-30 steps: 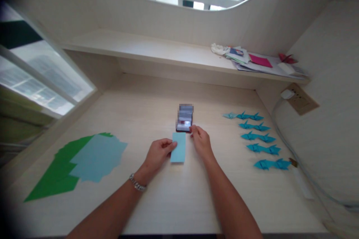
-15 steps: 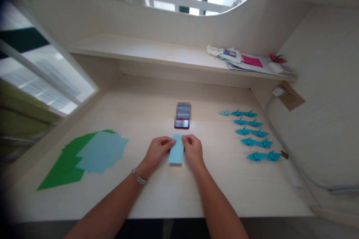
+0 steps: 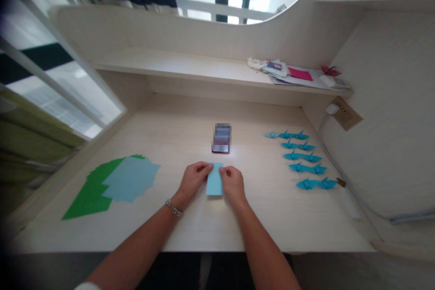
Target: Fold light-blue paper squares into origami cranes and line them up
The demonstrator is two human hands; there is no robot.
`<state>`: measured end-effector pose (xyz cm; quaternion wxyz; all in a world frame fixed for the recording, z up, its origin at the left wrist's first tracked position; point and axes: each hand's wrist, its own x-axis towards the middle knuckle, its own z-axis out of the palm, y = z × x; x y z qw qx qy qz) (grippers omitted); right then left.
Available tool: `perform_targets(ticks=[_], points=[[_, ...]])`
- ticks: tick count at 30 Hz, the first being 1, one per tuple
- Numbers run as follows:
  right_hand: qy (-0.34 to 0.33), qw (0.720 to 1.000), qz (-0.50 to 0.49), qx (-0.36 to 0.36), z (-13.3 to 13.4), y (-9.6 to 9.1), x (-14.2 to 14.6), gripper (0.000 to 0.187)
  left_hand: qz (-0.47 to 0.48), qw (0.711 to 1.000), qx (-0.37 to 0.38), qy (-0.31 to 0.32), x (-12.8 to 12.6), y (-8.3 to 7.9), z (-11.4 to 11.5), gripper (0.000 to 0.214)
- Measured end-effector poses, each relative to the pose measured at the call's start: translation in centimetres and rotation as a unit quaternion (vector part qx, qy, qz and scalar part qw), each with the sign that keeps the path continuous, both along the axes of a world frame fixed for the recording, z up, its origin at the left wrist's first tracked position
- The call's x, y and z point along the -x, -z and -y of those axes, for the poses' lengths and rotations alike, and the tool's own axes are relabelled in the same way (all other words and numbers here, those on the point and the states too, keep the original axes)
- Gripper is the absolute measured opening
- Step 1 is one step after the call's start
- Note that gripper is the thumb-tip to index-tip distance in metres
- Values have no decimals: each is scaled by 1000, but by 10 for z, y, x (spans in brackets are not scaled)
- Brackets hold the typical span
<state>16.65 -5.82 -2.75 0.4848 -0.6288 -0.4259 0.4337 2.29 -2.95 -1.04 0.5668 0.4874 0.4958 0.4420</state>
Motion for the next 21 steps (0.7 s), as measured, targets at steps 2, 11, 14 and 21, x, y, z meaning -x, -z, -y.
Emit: perform_targets(ticks=[2, 11, 14, 21], points=[[3, 1000, 0, -6, 2, -1, 1, 34, -2, 1000, -4, -6, -1, -1, 0, 29], [-30, 998, -27, 40, 21, -5, 2, 38, 4, 998, -17, -63, -3, 2, -5, 33], [-8, 999, 22, 34, 19, -12, -6, 39, 27, 998, -2, -60, -3, 1, -4, 36], [-159, 984, 81, 26, -3, -30, -28, 27, 53, 998, 25, 12, 13, -15, -13, 34]])
